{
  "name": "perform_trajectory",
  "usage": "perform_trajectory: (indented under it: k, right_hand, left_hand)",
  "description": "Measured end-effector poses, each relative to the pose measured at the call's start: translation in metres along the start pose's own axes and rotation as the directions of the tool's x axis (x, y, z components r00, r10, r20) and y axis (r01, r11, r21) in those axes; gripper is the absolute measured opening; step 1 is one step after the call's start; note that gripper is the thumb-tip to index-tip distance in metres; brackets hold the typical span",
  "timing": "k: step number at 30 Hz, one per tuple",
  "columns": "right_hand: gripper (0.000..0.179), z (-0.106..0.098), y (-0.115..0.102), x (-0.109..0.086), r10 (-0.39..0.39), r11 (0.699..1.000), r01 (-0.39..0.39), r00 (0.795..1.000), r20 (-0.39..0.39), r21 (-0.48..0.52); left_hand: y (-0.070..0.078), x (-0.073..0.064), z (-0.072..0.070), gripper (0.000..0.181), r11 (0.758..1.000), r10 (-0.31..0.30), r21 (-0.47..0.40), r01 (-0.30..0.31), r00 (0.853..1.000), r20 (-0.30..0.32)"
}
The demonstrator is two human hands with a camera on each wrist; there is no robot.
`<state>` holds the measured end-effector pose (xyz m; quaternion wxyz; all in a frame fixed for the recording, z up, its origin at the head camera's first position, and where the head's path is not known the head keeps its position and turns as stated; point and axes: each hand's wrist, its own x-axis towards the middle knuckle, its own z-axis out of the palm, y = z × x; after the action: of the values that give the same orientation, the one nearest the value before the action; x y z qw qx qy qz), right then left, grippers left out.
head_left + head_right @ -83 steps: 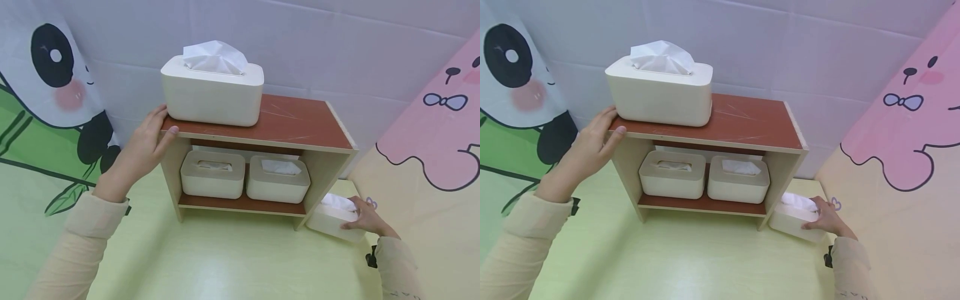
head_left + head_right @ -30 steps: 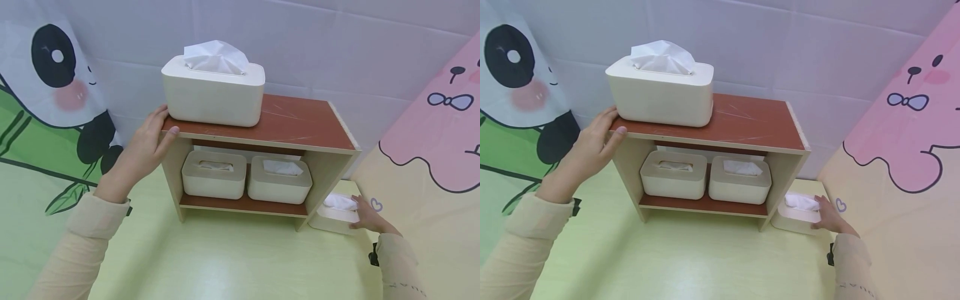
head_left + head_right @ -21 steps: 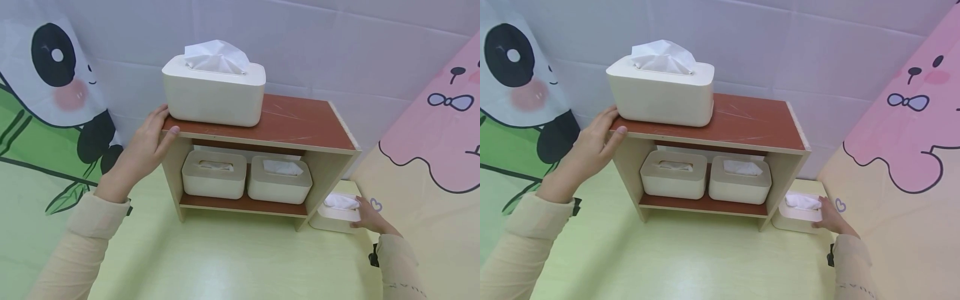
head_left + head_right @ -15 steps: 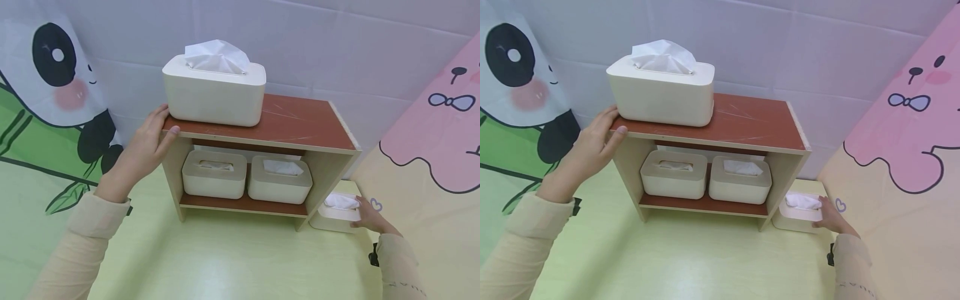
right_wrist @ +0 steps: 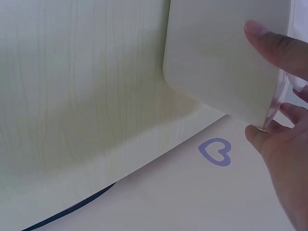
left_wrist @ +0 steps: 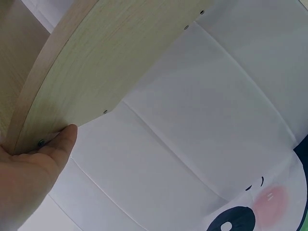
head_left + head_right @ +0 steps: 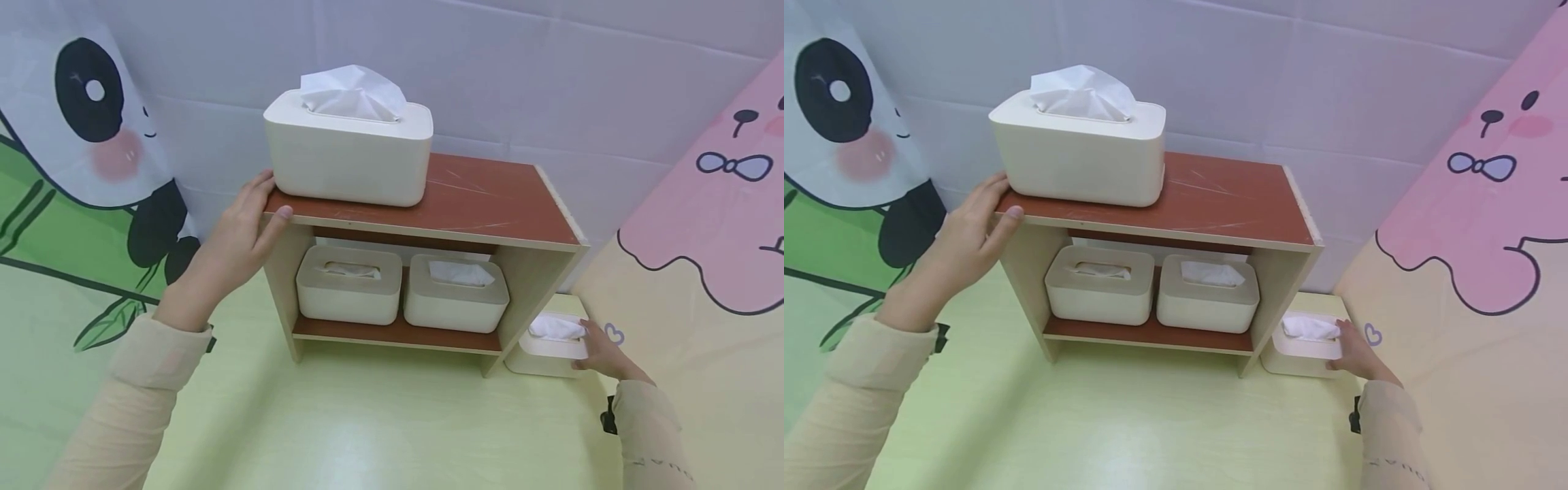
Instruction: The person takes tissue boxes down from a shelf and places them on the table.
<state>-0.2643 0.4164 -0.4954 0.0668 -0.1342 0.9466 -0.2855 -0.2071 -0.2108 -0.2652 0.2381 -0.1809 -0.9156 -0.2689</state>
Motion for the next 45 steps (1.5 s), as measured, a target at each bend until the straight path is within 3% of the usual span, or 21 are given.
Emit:
perform_trajectory:
  k: [9, 16, 22, 34, 45]
  right_hand:
    - [0.098, -0.010, -0.011, -0.009, 0.042, 0.998, -0.043, 0.999, -0.012, -0.043]
    - [0.080, -0.032, -0.030, -0.016, 0.054, 0.995, -0.053, 0.998, 0.012, -0.088]
    - [0.072, -0.055, -0.049, -0.016, 0.046, 0.995, -0.047, 0.999, -0.017, -0.088]
    - [0.066, -0.091, -0.086, -0.016, -0.056, 0.990, 0.045, 0.995, -0.081, -0.133]
    - [0.064, -0.129, -0.136, -0.022, -0.129, 0.982, 0.105, 0.980, -0.152, -0.154]
  left_hand:
    - [0.000, -0.001, 0.000, 0.060, 1.000, -0.003, -0.015, 0.003, 1.000, 0.008]
    - [0.000, 0.000, 0.000, 0.059, 1.000, 0.003, -0.019, -0.003, 1.000, 0.000]
    - [0.001, 0.000, 0.000, 0.061, 1.000, -0.011, -0.023, 0.011, 1.000, 0.007]
    - [0.000, 0.001, 0.000, 0.063, 0.999, -0.026, -0.022, 0.026, 0.999, 0.020]
    - [0.001, 0.000, 0.000, 0.063, 0.999, -0.021, -0.034, 0.022, 1.000, 0.013]
